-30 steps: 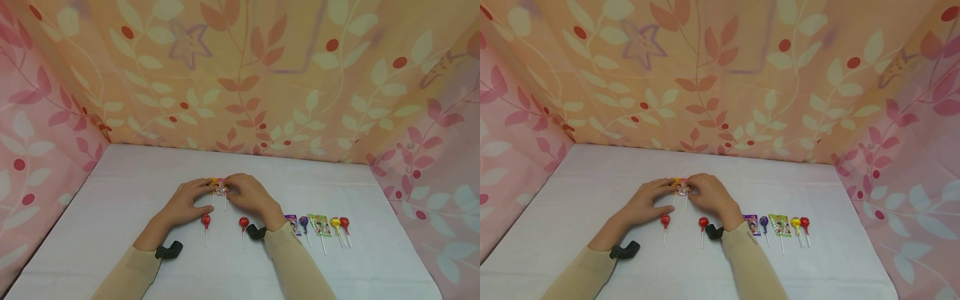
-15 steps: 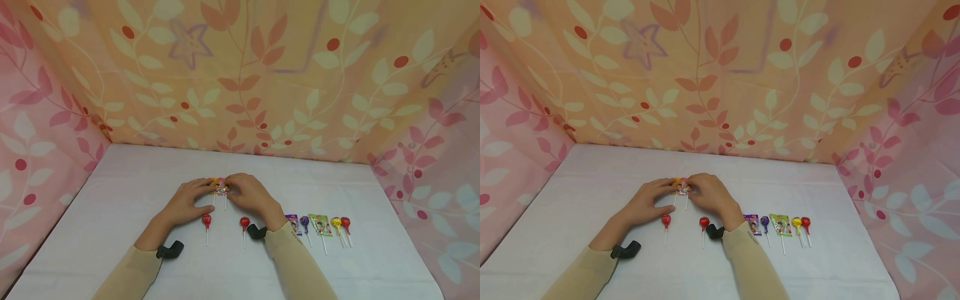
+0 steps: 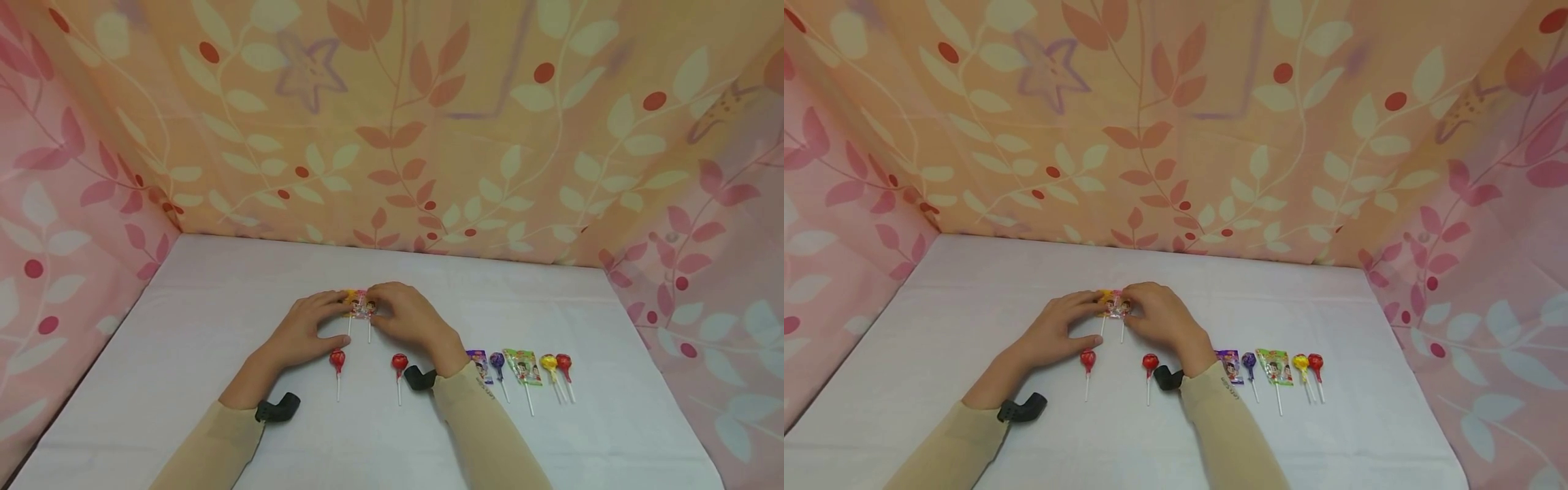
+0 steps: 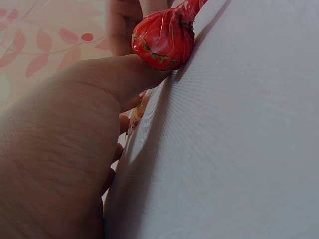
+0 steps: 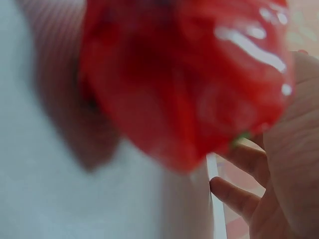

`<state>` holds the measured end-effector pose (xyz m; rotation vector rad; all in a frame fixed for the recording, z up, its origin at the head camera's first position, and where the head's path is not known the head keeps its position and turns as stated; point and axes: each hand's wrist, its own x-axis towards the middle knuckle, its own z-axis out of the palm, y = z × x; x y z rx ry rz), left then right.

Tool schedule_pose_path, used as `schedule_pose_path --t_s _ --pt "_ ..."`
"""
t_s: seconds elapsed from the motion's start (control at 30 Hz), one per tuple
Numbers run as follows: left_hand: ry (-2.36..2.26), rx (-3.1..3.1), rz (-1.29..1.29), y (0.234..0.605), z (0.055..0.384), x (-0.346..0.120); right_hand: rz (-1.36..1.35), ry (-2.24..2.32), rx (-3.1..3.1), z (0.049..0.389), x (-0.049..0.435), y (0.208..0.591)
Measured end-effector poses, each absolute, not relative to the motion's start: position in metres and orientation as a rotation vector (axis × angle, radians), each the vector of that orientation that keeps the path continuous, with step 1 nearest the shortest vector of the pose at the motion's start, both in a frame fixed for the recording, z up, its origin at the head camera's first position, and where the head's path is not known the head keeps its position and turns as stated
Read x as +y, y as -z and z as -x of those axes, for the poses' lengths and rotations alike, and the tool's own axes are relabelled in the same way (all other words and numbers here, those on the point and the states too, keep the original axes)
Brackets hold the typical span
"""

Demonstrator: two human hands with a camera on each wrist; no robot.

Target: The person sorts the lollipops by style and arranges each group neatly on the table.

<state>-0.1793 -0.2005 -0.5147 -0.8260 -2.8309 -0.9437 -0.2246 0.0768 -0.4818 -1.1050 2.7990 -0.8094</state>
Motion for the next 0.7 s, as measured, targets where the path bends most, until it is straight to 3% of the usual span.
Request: schedule_pose_path --t_s 0.7 --pt "0.947 -2.839 0.799 0.5149 0.1798 -0.1996 1.086 0.847 2.818 0.2152 0.0863 0.4736"
